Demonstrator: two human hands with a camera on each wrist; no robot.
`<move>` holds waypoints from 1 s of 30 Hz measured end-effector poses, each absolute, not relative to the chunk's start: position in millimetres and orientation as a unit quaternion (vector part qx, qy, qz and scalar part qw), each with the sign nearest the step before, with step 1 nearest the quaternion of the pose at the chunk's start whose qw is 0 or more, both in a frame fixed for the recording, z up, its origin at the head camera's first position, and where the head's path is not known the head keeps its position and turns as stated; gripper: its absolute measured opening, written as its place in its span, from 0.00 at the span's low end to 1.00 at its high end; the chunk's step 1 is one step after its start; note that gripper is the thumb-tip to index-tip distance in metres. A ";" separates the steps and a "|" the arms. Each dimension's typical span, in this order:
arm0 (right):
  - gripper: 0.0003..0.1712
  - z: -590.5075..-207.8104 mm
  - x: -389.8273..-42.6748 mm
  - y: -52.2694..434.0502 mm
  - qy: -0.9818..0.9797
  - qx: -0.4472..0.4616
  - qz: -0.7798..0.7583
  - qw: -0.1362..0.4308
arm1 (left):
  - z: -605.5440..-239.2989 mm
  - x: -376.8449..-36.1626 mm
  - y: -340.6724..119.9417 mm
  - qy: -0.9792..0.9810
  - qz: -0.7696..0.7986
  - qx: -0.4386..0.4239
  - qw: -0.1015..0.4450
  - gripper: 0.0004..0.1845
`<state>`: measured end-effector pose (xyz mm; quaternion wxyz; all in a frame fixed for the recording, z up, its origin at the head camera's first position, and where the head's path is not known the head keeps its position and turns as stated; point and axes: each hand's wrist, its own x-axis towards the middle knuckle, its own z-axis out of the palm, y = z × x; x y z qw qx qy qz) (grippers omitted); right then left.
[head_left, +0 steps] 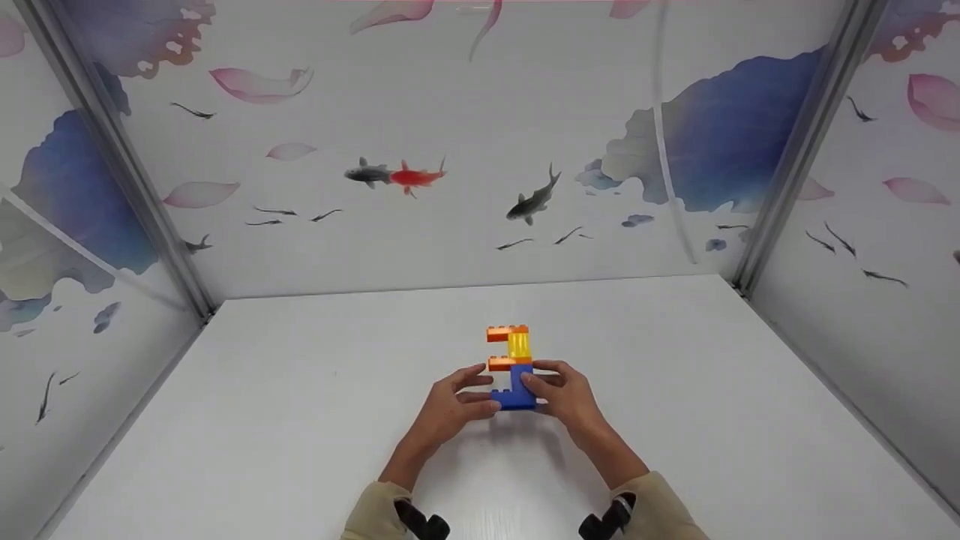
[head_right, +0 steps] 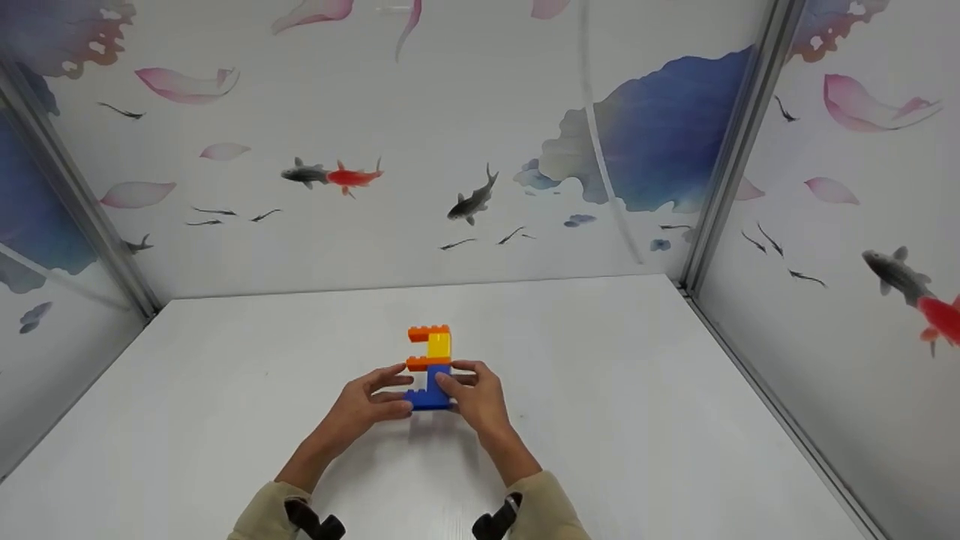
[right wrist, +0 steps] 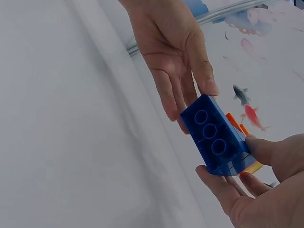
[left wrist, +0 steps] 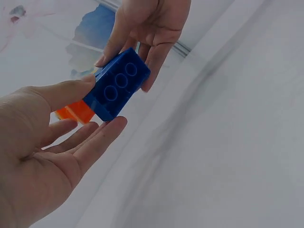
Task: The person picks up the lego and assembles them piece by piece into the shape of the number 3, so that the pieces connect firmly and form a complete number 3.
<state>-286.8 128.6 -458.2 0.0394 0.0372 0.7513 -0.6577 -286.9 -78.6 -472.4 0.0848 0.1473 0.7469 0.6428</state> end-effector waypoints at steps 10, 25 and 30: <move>0.30 -476.0 -290.2 128.0 0.777 0.046 -0.624 0.070 | -485.3 -285.4 -80.6 0.767 0.620 0.133 0.095 0.39; 0.31 -482.1 -292.9 119.4 0.792 0.031 -0.603 0.093 | -489.3 -289.6 -81.5 0.827 0.545 0.083 0.110 0.36; 0.30 -479.6 -292.3 121.7 0.801 0.034 -0.589 0.101 | -491.3 -290.0 -79.2 0.824 0.549 0.079 0.114 0.35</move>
